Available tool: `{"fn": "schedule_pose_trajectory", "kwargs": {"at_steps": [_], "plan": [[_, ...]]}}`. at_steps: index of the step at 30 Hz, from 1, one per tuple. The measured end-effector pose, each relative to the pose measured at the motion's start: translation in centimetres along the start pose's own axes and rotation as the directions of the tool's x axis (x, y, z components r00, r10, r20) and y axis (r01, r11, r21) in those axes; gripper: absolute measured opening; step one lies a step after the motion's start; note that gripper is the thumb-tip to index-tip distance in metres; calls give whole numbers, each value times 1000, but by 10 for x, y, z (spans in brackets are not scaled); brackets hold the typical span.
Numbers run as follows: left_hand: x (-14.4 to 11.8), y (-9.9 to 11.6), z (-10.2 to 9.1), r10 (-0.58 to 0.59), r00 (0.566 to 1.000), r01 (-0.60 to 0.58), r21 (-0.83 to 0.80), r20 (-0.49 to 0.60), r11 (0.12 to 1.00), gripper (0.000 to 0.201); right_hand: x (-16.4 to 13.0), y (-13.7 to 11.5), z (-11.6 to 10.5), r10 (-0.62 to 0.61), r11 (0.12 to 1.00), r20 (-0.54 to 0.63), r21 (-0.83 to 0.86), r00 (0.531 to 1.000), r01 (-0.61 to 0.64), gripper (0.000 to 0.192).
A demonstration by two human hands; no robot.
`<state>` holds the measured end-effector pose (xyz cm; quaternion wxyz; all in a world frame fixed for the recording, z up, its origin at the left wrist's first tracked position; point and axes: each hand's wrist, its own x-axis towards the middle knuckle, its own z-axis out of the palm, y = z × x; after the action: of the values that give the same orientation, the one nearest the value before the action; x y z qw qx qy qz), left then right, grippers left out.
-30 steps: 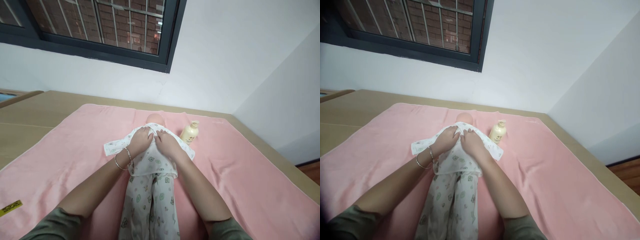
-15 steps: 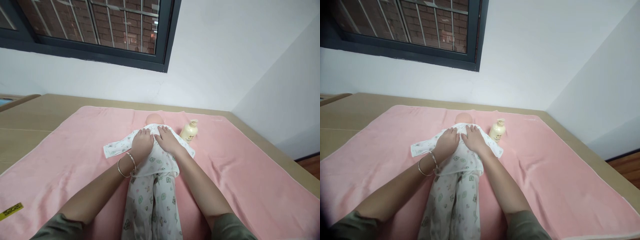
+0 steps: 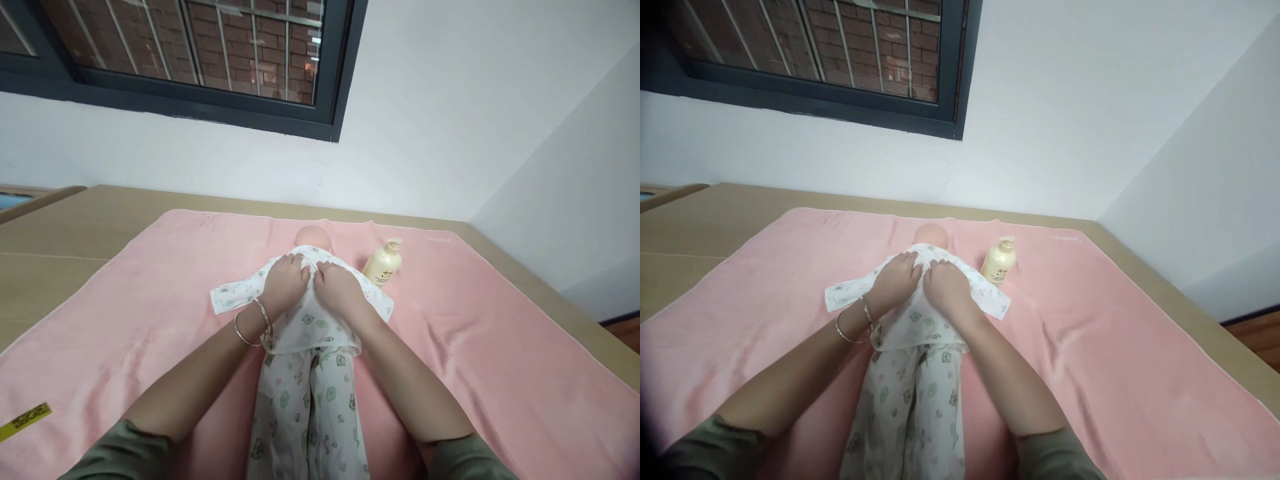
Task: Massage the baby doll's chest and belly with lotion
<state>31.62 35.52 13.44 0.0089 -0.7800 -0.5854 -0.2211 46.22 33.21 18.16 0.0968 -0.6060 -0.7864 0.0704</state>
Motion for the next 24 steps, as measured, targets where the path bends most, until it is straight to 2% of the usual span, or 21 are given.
{"fn": "schedule_pose_trajectory", "kwargs": {"at_steps": [3,7,10,13,19,21,24], "plan": [[-13,18,-3,6,1000,-5,114,-5,993,43,15,20,1,-11,996,-7,85,1000,11,33],[-15,22,-2,7,1000,-5,94,-25,996,42,26,34,11,-57,996,-26,73,998,58,41],[-6,12,1,5,999,-5,21,-43,1000,41,24,28,16,-27,999,-27,-17,999,27,48],[4,-2,3,-1,1000,-1,-71,-28,997,41,13,12,16,7,997,-20,-83,1000,-8,50],[11,-15,3,17,999,-8,-178,50,984,37,-11,-14,14,-82,967,7,-243,997,81,49],[7,-11,5,-1,999,7,-138,44,990,40,-9,-11,12,-93,971,8,-219,996,92,45],[-3,2,10,-18,1000,19,-45,9,999,46,6,6,9,-87,995,-11,-55,996,86,40]]}}
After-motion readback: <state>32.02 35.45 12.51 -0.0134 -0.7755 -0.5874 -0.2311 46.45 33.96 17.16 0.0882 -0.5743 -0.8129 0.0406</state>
